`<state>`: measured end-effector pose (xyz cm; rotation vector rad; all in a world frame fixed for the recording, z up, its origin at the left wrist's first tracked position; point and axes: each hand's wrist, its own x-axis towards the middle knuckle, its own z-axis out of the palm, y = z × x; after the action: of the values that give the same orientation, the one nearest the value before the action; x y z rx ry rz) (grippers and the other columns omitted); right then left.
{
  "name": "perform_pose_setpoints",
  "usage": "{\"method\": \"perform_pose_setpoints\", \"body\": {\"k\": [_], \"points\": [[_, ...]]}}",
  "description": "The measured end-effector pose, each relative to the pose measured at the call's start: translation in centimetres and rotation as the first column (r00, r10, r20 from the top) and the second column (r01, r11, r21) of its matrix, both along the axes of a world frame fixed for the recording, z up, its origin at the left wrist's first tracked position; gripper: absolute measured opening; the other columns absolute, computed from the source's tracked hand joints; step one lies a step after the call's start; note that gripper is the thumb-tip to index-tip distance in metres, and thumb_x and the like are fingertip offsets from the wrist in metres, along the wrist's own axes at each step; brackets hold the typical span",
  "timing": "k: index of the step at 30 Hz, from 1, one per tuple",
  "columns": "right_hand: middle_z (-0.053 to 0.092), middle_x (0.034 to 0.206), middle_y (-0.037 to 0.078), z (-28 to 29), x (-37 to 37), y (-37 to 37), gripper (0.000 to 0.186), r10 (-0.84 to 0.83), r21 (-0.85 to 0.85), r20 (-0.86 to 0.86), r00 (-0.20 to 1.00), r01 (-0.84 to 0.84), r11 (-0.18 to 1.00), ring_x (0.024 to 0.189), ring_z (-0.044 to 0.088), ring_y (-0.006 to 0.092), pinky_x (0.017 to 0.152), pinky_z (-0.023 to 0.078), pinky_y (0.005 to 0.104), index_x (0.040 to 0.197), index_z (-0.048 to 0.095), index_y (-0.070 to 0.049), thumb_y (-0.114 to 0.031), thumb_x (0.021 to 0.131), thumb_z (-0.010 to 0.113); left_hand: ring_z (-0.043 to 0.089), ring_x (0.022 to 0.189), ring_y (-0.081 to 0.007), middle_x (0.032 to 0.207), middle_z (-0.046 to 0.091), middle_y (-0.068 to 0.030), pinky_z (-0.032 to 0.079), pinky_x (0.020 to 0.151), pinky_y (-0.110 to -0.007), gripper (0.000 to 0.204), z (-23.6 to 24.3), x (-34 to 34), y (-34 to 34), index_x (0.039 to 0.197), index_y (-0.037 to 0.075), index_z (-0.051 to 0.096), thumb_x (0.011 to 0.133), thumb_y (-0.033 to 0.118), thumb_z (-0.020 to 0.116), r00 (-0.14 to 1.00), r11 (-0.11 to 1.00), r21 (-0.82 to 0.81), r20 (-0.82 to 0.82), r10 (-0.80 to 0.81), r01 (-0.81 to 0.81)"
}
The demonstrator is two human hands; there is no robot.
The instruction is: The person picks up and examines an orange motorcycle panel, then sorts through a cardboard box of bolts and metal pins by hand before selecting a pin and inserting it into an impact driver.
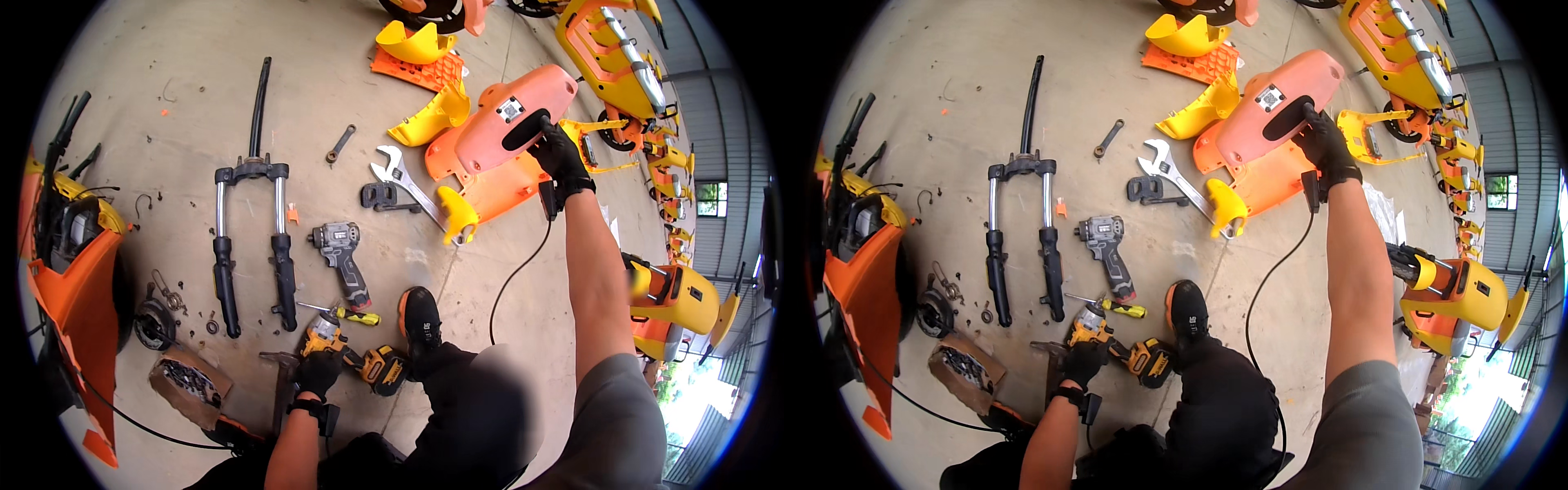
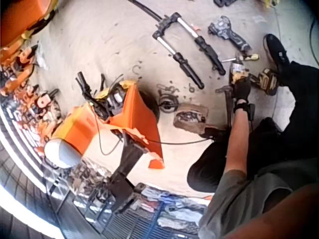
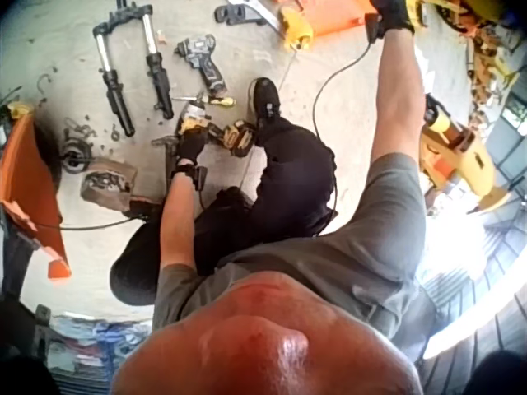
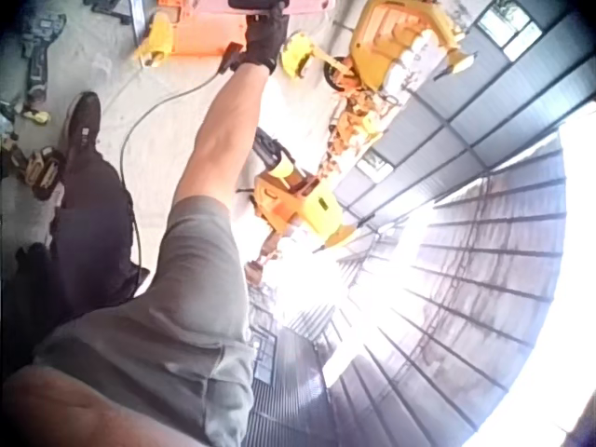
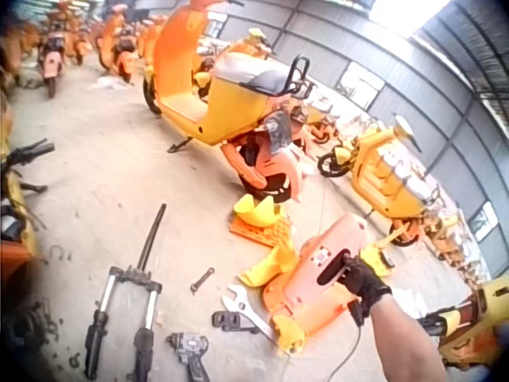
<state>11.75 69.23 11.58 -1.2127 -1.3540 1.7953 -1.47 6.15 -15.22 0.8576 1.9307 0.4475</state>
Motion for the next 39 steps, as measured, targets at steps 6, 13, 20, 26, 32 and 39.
{"method": "perform_pose_setpoints", "body": {"k": [6, 13, 20, 26, 32, 39], "points": [[0.054, 0.129, 0.008, 1.7, 3.0, -6.9, 0.038, 0.199, -0.073, -0.235, 0.951, -0.222, 0.972, 0.120, 0.053, 0.0237, 0.107, 0.041, 0.0485, 0.132, 0.048, -0.005, -0.024, 0.100, 0.055, 0.067, 0.066, -0.0340, 0.068, 0.065, -0.0146, 0.051, 0.059, -0.044, 0.034, -1.8, -0.4, -1.5, 0.082, 0.007, 0.070, 0.090, 0.038, 0.059, 0.996, 0.969, 0.247, 0.086, 0.000, -0.022], [0.061, 0.129, 0.003, 7.7, 2.8, -20.5, 0.036, 0.368, -0.039, -0.376, 0.850, -0.411, 0.911, 0.119, 0.056, 0.0173, 0.106, 0.044, 0.0381, 0.132, 0.054, -0.008, -0.024, 0.101, 0.054, 0.059, 0.064, -0.0207, 0.069, 0.061, -0.0117, 0.046, 0.061, -0.035, 0.020, 6.2, -2.6, -1.1, 0.083, 0.000, 0.062, 0.091, 0.019, 0.059, 0.950, 0.866, 0.452, 0.302, 0.075, -0.212], [0.063, 0.123, 0.003, 18.3, -0.4, -34.0, 0.041, 0.593, 0.153, -0.254, 0.764, -0.573, 0.805, 0.112, 0.060, 0.0175, 0.096, 0.049, 0.0372, 0.133, 0.051, -0.007, -0.034, 0.102, 0.051, 0.063, 0.083, -0.0112, 0.095, 0.065, -0.0082, 0.053, 0.076, -0.025, 0.027, 34.4, -4.0, 0.3, 0.119, -0.004, 0.056, 0.097, 0.013, 0.057, 0.737, 0.489, 0.599, 0.659, 0.150, -0.635], [0.060, 0.126, 0.005, 23.2, -2.9, -43.3, 0.041, 0.723, 0.237, -0.251, 0.643, -0.684, 0.690, 0.111, 0.059, 0.0153, 0.098, 0.047, 0.0349, 0.134, 0.048, -0.003, -0.030, 0.102, 0.051, 0.065, 0.083, -0.0125, 0.099, 0.065, -0.0084, 0.053, 0.075, -0.025, 0.030, 41.5, -2.1, -5.9, 0.120, -0.004, 0.055, 0.094, 0.009, 0.061, 0.704, 0.346, 0.625, 0.685, 0.188, -0.700], [0.062, 0.115, 0.005, 22.8, -1.3, -48.4, 0.036, 0.716, 0.255, -0.017, 0.698, -0.690, 0.678, 0.103, 0.060, 0.0145, 0.089, 0.050, 0.0329, 0.130, 0.049, -0.003, -0.026, 0.102, 0.052, 0.063, 0.077, -0.0095, 0.085, 0.065, -0.0056, 0.052, 0.071, -0.025, 0.015, 39.1, -0.5, -9.3, 0.104, -0.003, 0.059, 0.092, 0.006, 0.062, 0.790, 0.267, 0.744, 0.557, 0.257, -0.612], [0.061, 0.118, 0.007, 19.4, -1.2, -54.0, 0.042, 0.746, 0.217, -0.144, 0.651, -0.714, 0.665, 0.108, 0.057, 0.0154, 0.095, 0.045, 0.0298, 0.132, 0.048, 0.003, -0.027, 0.103, 0.048, 0.064, 0.063, -0.0163, 0.073, 0.065, -0.0104, 0.050, 0.059, -0.031, 0.012, 34.0, 0.8, -12.8, 0.088, -0.001, 0.060, 0.085, 0.010, 0.063, 0.820, 0.304, 0.832, 0.275, 0.502, -0.465]]}}
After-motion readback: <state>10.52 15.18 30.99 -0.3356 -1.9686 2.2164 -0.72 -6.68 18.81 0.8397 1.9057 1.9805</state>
